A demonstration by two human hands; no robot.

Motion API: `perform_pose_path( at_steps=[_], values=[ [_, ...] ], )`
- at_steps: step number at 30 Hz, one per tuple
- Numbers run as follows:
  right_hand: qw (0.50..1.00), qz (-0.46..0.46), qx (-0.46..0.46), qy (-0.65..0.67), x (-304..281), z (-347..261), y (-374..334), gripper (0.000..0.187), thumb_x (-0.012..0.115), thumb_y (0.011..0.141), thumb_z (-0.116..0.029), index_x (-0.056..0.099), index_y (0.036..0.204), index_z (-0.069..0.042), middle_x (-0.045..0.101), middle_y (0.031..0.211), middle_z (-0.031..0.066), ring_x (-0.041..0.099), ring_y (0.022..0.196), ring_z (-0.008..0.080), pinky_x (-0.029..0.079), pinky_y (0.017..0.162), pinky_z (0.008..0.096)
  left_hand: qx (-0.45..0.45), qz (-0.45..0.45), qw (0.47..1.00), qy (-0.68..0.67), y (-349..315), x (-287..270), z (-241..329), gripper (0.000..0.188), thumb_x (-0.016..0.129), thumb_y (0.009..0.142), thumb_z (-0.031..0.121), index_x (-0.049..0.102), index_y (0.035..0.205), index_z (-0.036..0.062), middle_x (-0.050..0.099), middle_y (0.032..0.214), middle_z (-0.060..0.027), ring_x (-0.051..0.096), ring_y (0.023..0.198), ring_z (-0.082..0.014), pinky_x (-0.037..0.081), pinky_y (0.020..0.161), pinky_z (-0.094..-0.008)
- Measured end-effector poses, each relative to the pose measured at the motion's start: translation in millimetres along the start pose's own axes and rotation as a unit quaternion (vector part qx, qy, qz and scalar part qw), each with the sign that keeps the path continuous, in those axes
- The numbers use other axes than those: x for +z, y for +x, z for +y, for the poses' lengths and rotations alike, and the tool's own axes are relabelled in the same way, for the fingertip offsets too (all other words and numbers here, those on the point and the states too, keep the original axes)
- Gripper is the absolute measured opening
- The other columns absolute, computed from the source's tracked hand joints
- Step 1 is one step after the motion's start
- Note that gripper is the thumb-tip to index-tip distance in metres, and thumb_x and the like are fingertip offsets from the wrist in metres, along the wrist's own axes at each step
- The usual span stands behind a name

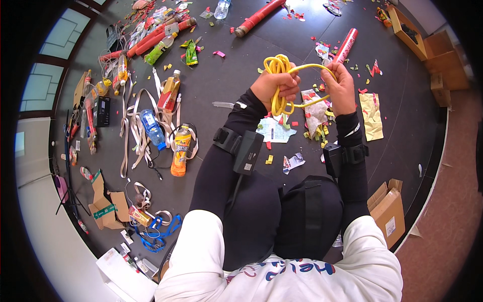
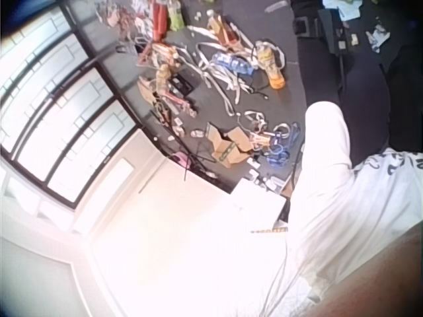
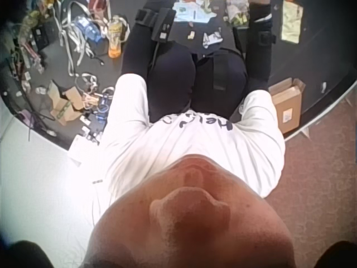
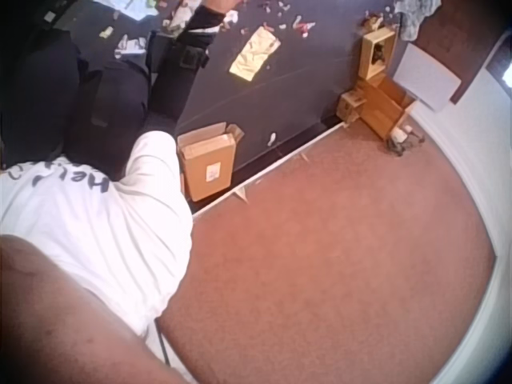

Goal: The person is coiling a yellow cable and placing it on a shelf.

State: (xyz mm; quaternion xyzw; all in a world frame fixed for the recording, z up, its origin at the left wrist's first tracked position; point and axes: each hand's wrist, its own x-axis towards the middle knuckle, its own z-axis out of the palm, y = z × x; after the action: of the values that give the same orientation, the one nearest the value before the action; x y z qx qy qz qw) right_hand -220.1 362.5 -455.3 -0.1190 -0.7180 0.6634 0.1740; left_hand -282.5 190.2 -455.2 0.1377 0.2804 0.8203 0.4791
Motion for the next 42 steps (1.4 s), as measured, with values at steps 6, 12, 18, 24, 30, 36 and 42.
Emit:
perform_pose_path(
  at_steps=[6, 12, 18, 24, 30, 36, 42],
  values=[
    [0.99, -0.123, 0.055, 0.043, 13, -12, -9, 0.027, 0.039, 0.093, -0.022, 0.05, 0.078, -0.004, 0.035, 0.05, -0.0063, 0.031, 0.044, 0.0014, 0.023, 0.04, 0.0188, 0.035, 0.138, 0.99, -0.011, 9, -8, -11, 0.011, 0.053, 0.081, 0.008, 0.044, 0.076, 0.0101, 0.034, 0.055, 0.0033, 0.03, 0.045, -0.0058, 0.032, 0.046, -0.0214],
    [0.986, -0.158, 0.017, -0.054, 27, -22, -12, 0.026, 0.039, 0.093, -0.023, 0.048, 0.08, -0.003, 0.04, 0.05, -0.0016, 0.037, 0.044, 0.0053, 0.029, 0.041, 0.0221, 0.062, 0.109, 0.989, -0.076, 13, -12, -16, 0.016, 0.055, 0.086, 0.021, 0.046, 0.079, 0.0099, 0.033, 0.054, 0.0044, 0.033, 0.047, -0.0056, 0.035, 0.048, -0.0212],
    [0.982, -0.162, 0.035, -0.093, 28, -19, -15, 0.025, 0.038, 0.094, -0.024, 0.043, 0.082, -0.002, 0.048, 0.055, 0.0028, 0.045, 0.045, 0.0083, 0.035, 0.042, 0.0239, 0.136, 0.068, 0.988, 0.028, 13, -7, -15, 0.024, 0.058, 0.083, 0.011, 0.049, 0.105, 0.0049, 0.049, 0.074, -0.0017, 0.044, 0.055, -0.0069, 0.042, 0.056, -0.0231],
    [0.979, -0.173, 0.03, -0.108, 26, -16, -15, 0.023, 0.039, 0.093, -0.024, 0.04, 0.084, -0.002, 0.05, 0.059, 0.0042, 0.047, 0.047, 0.0086, 0.037, 0.043, 0.0235, 0.161, 0.073, 0.984, 0.04, 16, -2, -18, 0.016, 0.055, 0.085, 0.012, 0.049, 0.099, 0.0072, 0.052, 0.079, -0.0026, 0.05, 0.064, -0.0094, 0.044, 0.063, -0.0233],
    [0.98, -0.178, 0.047, -0.078, 26, -9, -15, 0.021, 0.052, 0.086, -0.015, 0.04, 0.098, -0.002, 0.052, 0.066, 0.0036, 0.049, 0.054, 0.0075, 0.04, 0.046, 0.0229, 0.225, 0.104, 0.969, 0.014, 20, -10, -21, 0.01, 0.054, 0.086, 0.017, 0.048, 0.09, 0.0092, 0.054, 0.079, -0.0031, 0.053, 0.073, -0.0116, 0.045, 0.067, -0.0244],
    [0.977, -0.195, 0.02, 0.083, 15, -6, -14, 0.034, 0.055, 0.078, 0.001, 0.038, 0.108, -0.001, 0.049, 0.093, 0.0077, 0.055, 0.077, 0.0128, 0.047, 0.07, 0.0244, 0.317, 0.123, 0.94, -0.014, 21, -7, -14, 0.011, 0.048, 0.089, 0.021, 0.045, 0.092, 0.011, 0.05, 0.082, -0.0029, 0.055, 0.09, -0.0218, 0.046, 0.084, -0.0413],
    [0.972, -0.201, 0.032, 0.119, 16, 6, -17, 0.028, 0.052, 0.082, -0.001, 0.04, 0.107, -0.004, 0.047, 0.091, 0.0041, 0.051, 0.062, 0.0061, 0.043, 0.054, 0.0189, 0.301, 0.058, 0.949, -0.076, 21, -3, -12, 0.015, 0.046, 0.09, 0.026, 0.044, 0.09, 0.0113, 0.047, 0.076, -0.0016, 0.053, 0.074, -0.0179, 0.046, 0.079, -0.0408]
  ],
)
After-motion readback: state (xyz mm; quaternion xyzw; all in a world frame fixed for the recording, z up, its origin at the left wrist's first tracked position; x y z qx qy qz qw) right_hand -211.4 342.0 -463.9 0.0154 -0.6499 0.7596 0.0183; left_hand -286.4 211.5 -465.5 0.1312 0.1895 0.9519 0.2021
